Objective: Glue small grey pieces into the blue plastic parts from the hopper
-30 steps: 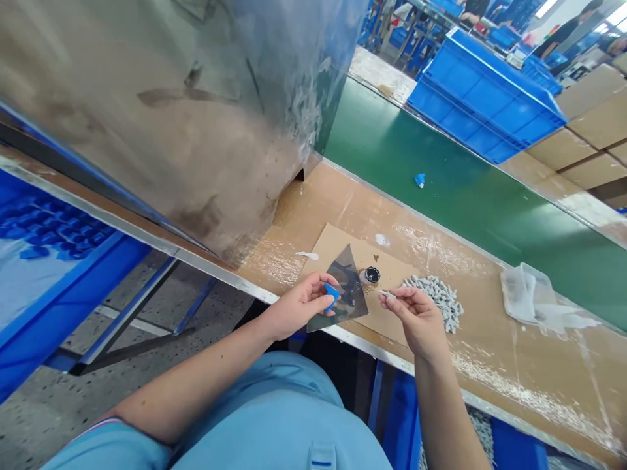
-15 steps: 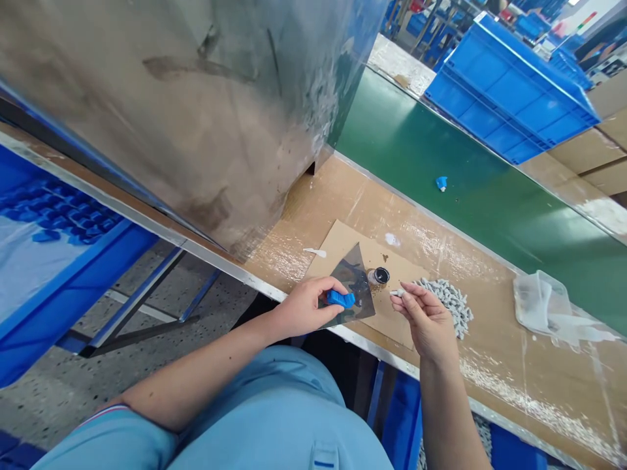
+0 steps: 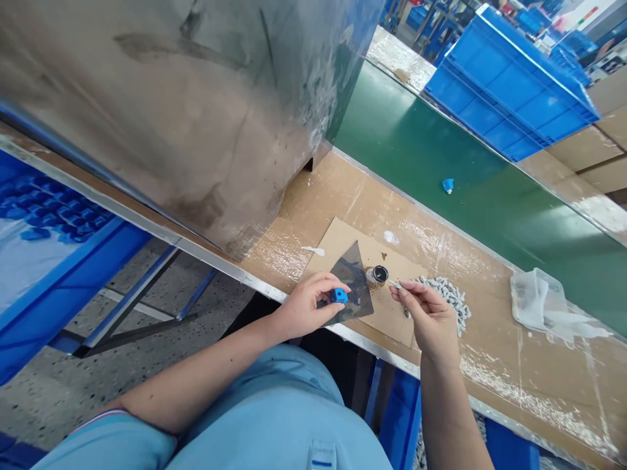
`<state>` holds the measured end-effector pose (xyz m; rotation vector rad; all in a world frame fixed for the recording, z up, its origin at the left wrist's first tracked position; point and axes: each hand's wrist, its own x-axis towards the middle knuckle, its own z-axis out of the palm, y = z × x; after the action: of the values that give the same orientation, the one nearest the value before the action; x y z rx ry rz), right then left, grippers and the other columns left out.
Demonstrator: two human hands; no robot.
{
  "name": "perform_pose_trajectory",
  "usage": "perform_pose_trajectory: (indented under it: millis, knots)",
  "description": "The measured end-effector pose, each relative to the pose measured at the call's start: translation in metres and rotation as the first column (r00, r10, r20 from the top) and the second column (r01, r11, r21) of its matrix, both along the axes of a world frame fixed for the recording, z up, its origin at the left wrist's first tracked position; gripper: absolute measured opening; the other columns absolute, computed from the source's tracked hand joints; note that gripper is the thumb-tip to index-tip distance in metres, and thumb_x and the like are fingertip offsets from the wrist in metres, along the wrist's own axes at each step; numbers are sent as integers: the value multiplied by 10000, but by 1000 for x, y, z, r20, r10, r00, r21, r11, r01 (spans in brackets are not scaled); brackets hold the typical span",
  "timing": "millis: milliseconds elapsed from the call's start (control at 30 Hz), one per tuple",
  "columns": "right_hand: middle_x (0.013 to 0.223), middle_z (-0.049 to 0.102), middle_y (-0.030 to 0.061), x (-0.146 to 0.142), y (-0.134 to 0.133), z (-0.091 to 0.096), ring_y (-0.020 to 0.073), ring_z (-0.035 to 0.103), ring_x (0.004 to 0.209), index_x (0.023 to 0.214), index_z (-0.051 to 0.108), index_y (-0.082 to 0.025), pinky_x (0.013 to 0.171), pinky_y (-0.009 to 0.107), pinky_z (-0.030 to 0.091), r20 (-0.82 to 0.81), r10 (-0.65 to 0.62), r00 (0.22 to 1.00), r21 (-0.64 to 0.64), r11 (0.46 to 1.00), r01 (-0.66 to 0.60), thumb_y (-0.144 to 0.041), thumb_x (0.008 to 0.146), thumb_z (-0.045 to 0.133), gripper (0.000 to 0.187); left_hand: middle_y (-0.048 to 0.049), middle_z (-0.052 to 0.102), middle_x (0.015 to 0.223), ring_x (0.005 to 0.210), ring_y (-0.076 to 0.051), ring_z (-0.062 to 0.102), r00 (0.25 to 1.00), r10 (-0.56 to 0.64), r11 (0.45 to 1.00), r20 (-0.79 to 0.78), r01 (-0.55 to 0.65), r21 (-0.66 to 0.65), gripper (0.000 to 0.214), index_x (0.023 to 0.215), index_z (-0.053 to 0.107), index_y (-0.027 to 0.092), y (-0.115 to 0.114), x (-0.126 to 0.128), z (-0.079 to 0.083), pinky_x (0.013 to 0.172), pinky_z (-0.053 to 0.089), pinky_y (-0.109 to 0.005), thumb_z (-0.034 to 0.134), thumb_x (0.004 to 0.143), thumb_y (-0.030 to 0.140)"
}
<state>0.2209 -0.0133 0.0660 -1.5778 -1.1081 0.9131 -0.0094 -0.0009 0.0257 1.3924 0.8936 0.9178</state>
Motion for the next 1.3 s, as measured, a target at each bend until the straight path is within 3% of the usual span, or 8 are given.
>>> perform_pose_trajectory:
  millis: [233,400,500,633,867,1133,1300]
  knots:
    - [788,759,44,1,2,-2,205,711,715,791,755,-240,668,344,611,109,20,994,52,998,-25,-410,650,821,230,-62,656,978,857,-151,634,991,4,970,135,29,-240,276,1063,615,159,-1,1,1,832,522,-296,633,792,211]
    - [842,760,43,5,2,-5,225,711,755,846,757,-254,707,385,601,279,46,959,72,995,-69,-405,723,749,195,-38,640,930,854,-139,622,976,32,948,216,38,-315,253,1001,583,162,-2,3,0,855,513,-302,666,774,239]
    - [894,763,35,7,5,-1,243,716,828,882,755,-279,789,423,581,459,98,883,85,984,-153,-366,801,669,147,-32,638,922,852,-131,619,972,43,938,232,41,-344,236,990,582,162,-2,3,0,864,507,-301,660,774,219]
    - [939,761,14,6,12,7,225,715,875,916,747,-300,788,379,577,652,171,739,103,945,-309,-287,881,563,188,-31,644,917,856,-134,622,971,57,931,232,33,-364,232,986,595,160,-1,3,-1,868,505,-303,670,772,211]
    - [922,754,25,1,20,7,202,714,814,993,713,-278,687,320,577,822,114,559,146,905,-400,-237,924,519,210,-37,661,945,895,-148,633,962,78,919,262,32,-394,248,1005,610,159,0,5,-3,896,502,-323,675,767,184]
    - [1015,721,69,1,24,4,212,697,889,907,692,-248,750,352,580,892,64,448,161,881,-446,-311,945,507,199,-37,669,954,910,-143,643,954,113,916,277,8,-402,247,1011,635,155,0,6,-8,917,516,-318,667,766,139]
    - [924,736,50,5,24,4,201,703,820,911,678,-249,701,318,570,880,106,463,144,870,-472,-308,954,491,201,-30,667,917,862,-133,645,961,107,928,255,-5,-373,255,1010,652,151,-1,7,-10,898,525,-308,672,758,118]
